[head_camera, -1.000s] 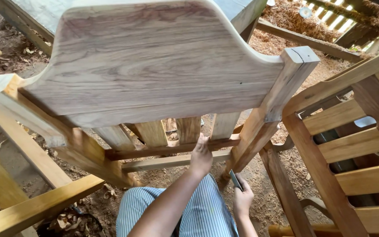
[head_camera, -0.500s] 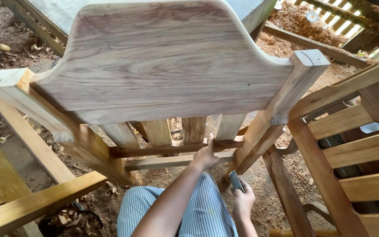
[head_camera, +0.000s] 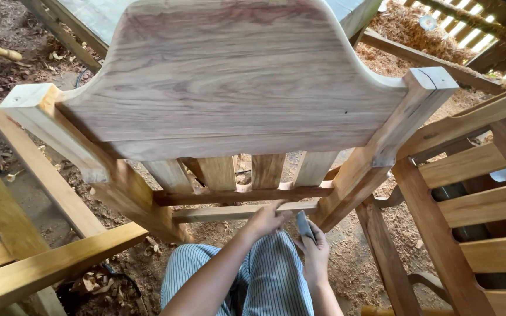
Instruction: The person sands the underside of a wooden chair using a sanding block. They hold the chair steady with one hand while moving the sanding block back and forth across the slats and frame.
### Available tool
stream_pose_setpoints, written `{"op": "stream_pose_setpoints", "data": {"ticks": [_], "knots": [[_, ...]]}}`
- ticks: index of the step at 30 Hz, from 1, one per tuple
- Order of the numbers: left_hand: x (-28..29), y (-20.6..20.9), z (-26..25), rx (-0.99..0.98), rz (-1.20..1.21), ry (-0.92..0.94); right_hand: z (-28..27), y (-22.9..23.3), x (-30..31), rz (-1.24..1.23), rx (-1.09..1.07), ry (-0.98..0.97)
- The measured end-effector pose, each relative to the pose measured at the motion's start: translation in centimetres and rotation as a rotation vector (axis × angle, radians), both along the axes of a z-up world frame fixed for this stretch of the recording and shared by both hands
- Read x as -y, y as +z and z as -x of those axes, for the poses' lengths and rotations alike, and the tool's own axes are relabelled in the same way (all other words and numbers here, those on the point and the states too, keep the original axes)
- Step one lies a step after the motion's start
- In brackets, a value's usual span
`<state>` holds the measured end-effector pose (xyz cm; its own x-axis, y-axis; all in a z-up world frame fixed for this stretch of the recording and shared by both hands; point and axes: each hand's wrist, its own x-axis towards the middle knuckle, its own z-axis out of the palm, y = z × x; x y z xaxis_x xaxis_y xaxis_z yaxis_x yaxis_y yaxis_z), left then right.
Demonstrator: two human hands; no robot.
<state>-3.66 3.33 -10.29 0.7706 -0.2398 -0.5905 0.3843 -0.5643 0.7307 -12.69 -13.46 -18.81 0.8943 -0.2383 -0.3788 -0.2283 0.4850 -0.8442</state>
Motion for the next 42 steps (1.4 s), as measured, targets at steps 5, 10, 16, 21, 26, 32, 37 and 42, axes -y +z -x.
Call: {"op": "stream_pose_setpoints", "data": {"ticks": [5,10,16,21,26,32,37,42], "knots": [[0.2,-6.2,0.8,-0.074,0.526,0.114,-0.1,2.4,-1.2,0.108,0.154,0.187],[-0.7,-7.5,1.1,0.075,0.666,0.199,0.5,3.9,-0.7,0.194,0.077,0.266],[-1.9,-3.8,0.8,0.041,0.409,0.124,0.3,3.1,-0.3,0.977,0.427,0.262],[-2.1,-4.2,1.5,0.083,0.253,0.191,-0.9,5.0,-1.1,0.422,-0.01,0.211],[-0.5,-6.0,1.6,0.147,0.354,0.41,-0.3,9.6,-3.5,0.995,0.031,0.426],[-1.0,-6.2,0.9,0.162,0.26,0.35,-2.2,7.3,-3.3,1.157,-0.041,0.425],[-4.0,-2.3,1.5,0.317,-0.24,0.218,-5.7,4.4,-3.3,1.218,0.091,0.22],[-6.9,-1.9,0.4,0.153,-0.626,-0.093,-9.5,4.5,-5.6,1.098,-0.122,0.361]]}}
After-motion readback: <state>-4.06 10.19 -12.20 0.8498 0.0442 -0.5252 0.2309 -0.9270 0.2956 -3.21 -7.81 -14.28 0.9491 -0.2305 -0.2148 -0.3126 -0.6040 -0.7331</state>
